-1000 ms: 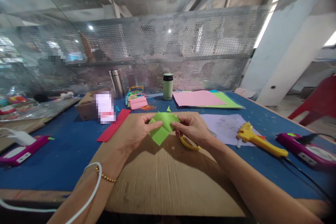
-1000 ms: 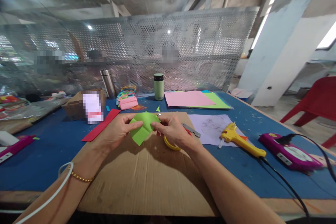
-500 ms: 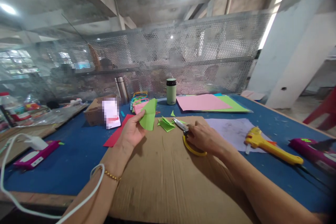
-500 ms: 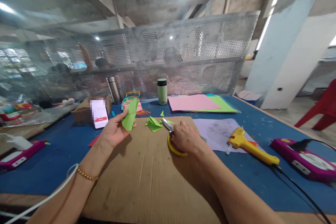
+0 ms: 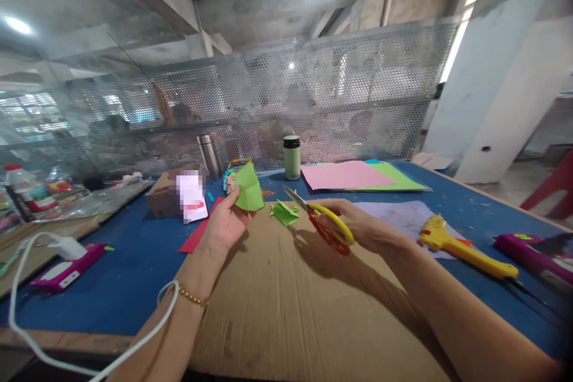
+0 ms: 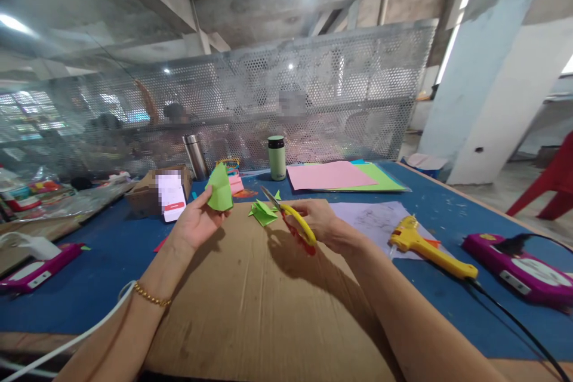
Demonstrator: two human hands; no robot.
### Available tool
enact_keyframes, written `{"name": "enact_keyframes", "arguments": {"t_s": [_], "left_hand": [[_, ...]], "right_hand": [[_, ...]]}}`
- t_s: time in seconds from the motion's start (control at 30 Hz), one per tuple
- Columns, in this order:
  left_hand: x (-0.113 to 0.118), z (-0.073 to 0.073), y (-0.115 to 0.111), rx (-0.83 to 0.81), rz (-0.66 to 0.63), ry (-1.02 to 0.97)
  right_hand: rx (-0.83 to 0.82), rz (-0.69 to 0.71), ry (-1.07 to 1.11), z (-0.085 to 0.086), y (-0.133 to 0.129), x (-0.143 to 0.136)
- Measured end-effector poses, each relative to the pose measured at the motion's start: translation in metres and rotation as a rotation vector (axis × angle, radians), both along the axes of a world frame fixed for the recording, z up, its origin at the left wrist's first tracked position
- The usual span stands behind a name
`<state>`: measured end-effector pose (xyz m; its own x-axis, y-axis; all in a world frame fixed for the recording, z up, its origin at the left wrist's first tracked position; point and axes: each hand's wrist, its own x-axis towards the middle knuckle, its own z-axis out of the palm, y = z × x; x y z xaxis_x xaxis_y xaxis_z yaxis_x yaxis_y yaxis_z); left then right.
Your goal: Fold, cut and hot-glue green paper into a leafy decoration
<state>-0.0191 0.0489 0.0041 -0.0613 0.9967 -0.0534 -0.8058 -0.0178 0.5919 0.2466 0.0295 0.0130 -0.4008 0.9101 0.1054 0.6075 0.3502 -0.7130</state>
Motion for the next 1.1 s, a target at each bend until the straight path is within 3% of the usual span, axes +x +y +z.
{"name": "enact_keyframes", "arguments": {"t_s": [0.13,0.27,0.53,0.77,0.93,1.1], "left_hand": [[-0.005,0.006,0.002,0.028,0.035,-0.036],[-0.008,0.007,0.004,0.067,0.05,-0.063],[-0.011,0.005,0.005,0.045,0.072,-0.043],[-0.014,0.004,0.009,-0.016,0.123,-0.062],[-0.013,0.006,0.007,-0.031,0.158,-0.065],[-0.007,0.008,0.001,-0.006,0.114,-0.064]], "right_hand": [[-0.361,0.322,0.639,-0.005,-0.015,-0.017],[-0.638,0.448,0.762,-0.011,-0.03,-0.032],[-0.688,0.512,0.805,-0.016,-0.039,-0.039],[-0.557,0.537,0.785,-0.032,-0.035,-0.042],[-0.523,0.541,0.701,-0.03,-0.039,-0.043],[-0.54,0.487,0.673,-0.029,-0.041,-0.046]]}}
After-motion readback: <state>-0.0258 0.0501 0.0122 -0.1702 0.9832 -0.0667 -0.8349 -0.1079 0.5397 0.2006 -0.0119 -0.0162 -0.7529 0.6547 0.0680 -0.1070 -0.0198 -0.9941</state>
